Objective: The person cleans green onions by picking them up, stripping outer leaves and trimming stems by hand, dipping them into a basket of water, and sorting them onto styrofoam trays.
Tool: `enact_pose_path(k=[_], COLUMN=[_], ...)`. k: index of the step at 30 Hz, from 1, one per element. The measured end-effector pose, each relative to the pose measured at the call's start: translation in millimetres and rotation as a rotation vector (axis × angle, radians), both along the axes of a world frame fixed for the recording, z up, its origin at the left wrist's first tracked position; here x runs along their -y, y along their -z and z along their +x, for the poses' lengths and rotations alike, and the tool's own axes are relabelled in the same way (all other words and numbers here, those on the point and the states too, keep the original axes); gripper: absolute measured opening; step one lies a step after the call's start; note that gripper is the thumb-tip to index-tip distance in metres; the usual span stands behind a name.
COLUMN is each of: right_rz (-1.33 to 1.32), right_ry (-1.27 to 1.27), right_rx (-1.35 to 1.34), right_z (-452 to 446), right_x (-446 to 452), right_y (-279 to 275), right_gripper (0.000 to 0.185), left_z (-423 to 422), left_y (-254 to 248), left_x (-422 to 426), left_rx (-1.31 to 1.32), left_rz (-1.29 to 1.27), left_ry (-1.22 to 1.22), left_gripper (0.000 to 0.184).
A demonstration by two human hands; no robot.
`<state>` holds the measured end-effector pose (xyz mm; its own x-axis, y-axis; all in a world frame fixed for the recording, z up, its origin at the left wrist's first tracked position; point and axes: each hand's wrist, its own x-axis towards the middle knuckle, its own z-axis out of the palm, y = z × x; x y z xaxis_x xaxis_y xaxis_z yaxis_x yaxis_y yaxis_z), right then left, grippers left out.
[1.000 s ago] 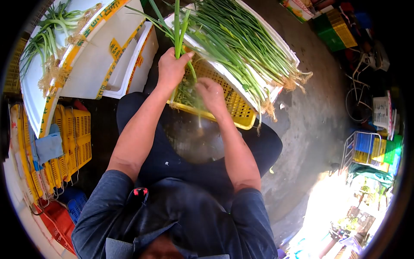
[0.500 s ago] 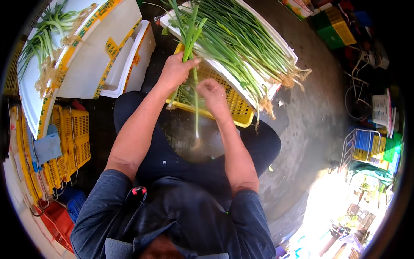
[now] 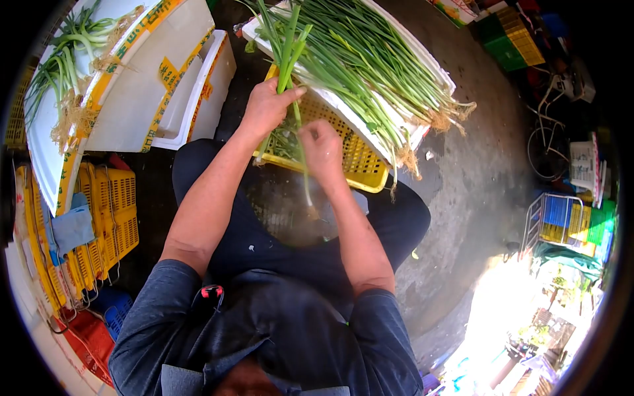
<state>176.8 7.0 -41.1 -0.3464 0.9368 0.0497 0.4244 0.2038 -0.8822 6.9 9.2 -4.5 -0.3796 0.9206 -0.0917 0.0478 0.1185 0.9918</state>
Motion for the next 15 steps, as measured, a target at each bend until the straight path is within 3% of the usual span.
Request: enact_pose_path(k=[5,8,11,15], right_rz=[0.036,0.334,0.357,-0.100], right_ry=[0.000,-0.046,-0.093,-0.071], right_rx=[0.017,-0.034,-0.131,-0.379], right_z=[-2.4,-1.1,3.1,14.0], right_x=[4.9,11.8,22.1,53.5], right_y=[-4.8,-14.0,-17.4,-40.3], right_gripper=[0.011,0.008,0.008,0.004], left_z=[-2.1,-4.5,-7.4,-8.1], left_y=[0.5,14.0,22.5,13.0], left_x=[-1.4,-6.0,-9.6,-7.3], left_rx=[0.001,0.012,0.008,0.179], left_rz=[-0.066,-0.052,-0.073,-0.053], left_ry=[-0.022,-0.050,-0.093,-0.068], left_gripper=[0.027,0.028,0.029,0.023])
